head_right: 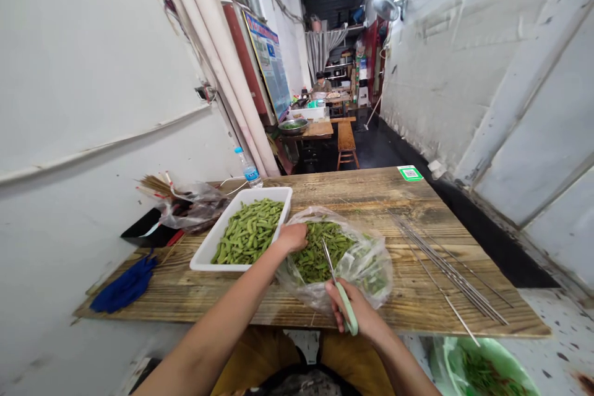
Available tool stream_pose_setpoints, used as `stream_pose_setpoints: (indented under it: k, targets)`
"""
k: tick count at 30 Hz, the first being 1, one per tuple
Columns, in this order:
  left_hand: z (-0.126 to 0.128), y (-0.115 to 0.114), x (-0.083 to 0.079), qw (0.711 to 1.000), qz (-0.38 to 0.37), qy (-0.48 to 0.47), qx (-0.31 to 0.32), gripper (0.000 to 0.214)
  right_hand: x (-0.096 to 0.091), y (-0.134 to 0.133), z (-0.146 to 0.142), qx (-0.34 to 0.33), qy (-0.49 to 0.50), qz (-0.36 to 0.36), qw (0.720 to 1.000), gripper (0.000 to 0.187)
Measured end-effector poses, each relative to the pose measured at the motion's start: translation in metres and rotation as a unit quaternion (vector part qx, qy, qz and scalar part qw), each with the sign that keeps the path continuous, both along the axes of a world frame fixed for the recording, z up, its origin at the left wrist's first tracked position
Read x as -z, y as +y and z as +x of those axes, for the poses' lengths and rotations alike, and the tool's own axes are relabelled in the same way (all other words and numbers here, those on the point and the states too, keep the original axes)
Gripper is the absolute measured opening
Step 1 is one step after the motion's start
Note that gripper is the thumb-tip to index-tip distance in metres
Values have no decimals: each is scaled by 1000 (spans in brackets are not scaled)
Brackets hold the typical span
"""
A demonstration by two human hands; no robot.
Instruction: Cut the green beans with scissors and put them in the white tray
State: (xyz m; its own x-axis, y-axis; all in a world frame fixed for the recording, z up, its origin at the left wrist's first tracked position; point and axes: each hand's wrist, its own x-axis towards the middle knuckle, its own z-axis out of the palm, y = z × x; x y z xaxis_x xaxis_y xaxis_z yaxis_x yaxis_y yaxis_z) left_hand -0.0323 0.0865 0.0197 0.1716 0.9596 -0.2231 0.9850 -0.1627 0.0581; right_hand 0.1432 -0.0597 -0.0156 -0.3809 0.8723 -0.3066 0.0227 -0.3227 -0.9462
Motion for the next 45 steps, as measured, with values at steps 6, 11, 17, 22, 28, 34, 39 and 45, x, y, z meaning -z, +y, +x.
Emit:
stream_pose_setpoints:
  k: [6, 11, 17, 22, 28, 34, 39, 45]
  targets:
    - [-2, -7, 7, 995, 0, -94, 19, 24, 1, 1, 0, 14, -6, -10, 1000, 44]
    - [-14, -11, 9, 983, 0, -182, 28, 31, 0, 2, -1, -7, -14, -1, 1000, 43]
    - [-29, -19, 8, 928, -14, -371, 17, 27, -1, 3, -1, -1, -15, -14, 1000, 44]
    - [-27, -31, 8, 921, -5, -389, -1, 13, 0, 4, -4, -3, -18, -11, 1000, 44]
    - [-15, -47, 10, 882, -6, -465, -76, 17, 10, 5, -4, 0, -5, 10, 1000, 43]
    - [-7, -55, 8, 871, -31, -484, -80, 17, 9, 7, -5, -15, -25, 30, 999, 42]
    - [-9, -58, 1, 858, -44, -508, -70, 16, 4, 8, -4, -26, -35, 29, 999, 41]
    - [-11, -59, -1, 804, -123, -571, -113, 14, -6, 9, -6, 3, -60, 30, 998, 37]
